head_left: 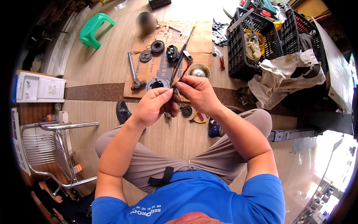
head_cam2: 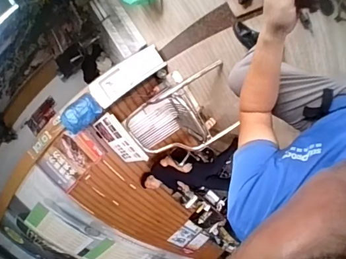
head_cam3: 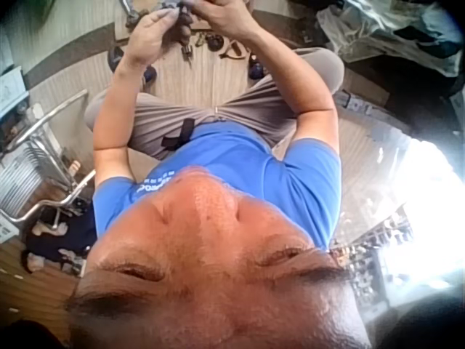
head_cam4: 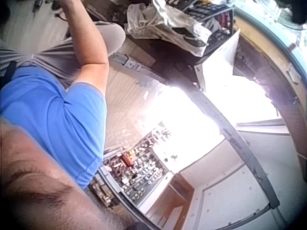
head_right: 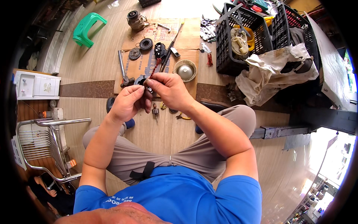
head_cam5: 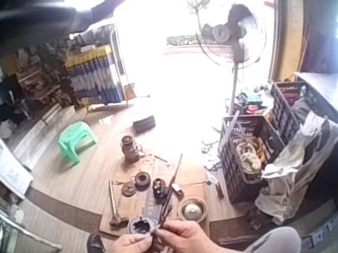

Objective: The person sits on the floor and works on a small motor, handling copper coils, a rotor, and small electrical components with their hands.

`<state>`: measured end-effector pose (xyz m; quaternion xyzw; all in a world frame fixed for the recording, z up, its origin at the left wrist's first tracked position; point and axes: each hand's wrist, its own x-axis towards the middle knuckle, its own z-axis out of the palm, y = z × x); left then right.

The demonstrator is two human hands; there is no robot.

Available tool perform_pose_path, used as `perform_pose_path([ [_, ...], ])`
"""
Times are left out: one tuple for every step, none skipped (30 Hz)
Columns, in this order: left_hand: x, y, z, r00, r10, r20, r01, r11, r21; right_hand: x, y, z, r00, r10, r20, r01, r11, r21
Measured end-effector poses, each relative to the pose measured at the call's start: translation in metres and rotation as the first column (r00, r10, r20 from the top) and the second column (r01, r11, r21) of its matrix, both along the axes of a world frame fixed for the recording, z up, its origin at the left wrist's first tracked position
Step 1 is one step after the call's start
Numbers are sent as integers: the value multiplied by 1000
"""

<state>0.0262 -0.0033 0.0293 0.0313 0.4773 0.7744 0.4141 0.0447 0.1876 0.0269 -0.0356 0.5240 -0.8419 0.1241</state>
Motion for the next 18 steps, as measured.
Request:
perform_pose_path([
  [0, 0, -2, 1000, 1, 0, -1, 1000, -1, -1, -1, -1, 1000, 1, 0, -1, 1000, -1],
  [0, 2, -5, 980, 16, -198, -52, 982, -180, -2, -1, -5, 996, -54, -66, 62, 990, 128],
  [0, 5, -7, 922, -6, -387, -136, 931, -339, -3, -2, -8, 986, -98, -138, 130, 959, 250],
  [1, 7, -6, 922, -8, -387, -134, 931, -339, -2, -3, -10, 985, -100, -138, 132, 959, 250],
  [1, 11, -2, 684, -151, -713, -306, 828, -469, -2, -5, -12, 986, -133, -105, 160, 932, 326],
  [1, 14, 1, 342, -355, -870, -512, 706, -489, -1, -6, -15, 983, -167, -74, 183, 898, 401],
  [2, 15, -2, 341, -356, -870, -511, 707, -489, -1, -9, -21, 983, -168, -74, 184, 898, 401],
  [2, 16, -6, 211, -452, -867, -583, 653, -483, -1, -11, -27, 979, -191, -66, 202, 890, 409],
  [3, 17, -9, 84, -547, -833, -654, 601, -460, -1, -13, -31, 975, -215, -59, 220, 882, 418],
  [4, 18, -9, 84, -546, -834, -655, 600, -459, -1, -12, -33, 975, -214, -60, 219, 881, 419],
  [6, 19, -9, 70, -573, -817, -678, 573, -460, -1, -12, -33, 975, -212, -65, 218, 870, 442],
  [6, 19, -9, 56, -600, -798, -700, 546, -460, -1, -12, -33, 975, -210, -71, 218, 857, 466],
  [6, 19, -11, 59, -598, -799, -701, 545, -459, -2, -12, -31, 976, -207, -70, 215, 857, 468],
  [5, 18, -14, 51, -557, -829, -694, 577, -430, -2, -11, -25, 979, -192, -75, 204, 863, 461],
  [5, 17, -16, 43, -514, -857, -687, 608, -399, -3, -10, -22, 981, -177, -79, 193, 869, 455],
  [4, 14, -16, 46, -510, -859, -688, 608, -397, -4, -10, -22, 982, -174, -79, 191, 868, 459],
  [3, 14, -12, 519, -262, -814, -419, 751, -510, -6, -7, -21, 986, -138, -89, 161, 920, 357],
  [2, 13, -8, 883, -78, -462, -143, 894, -424, -6, -3, -19, 989, -103, -104, 127, 960, 251],
])
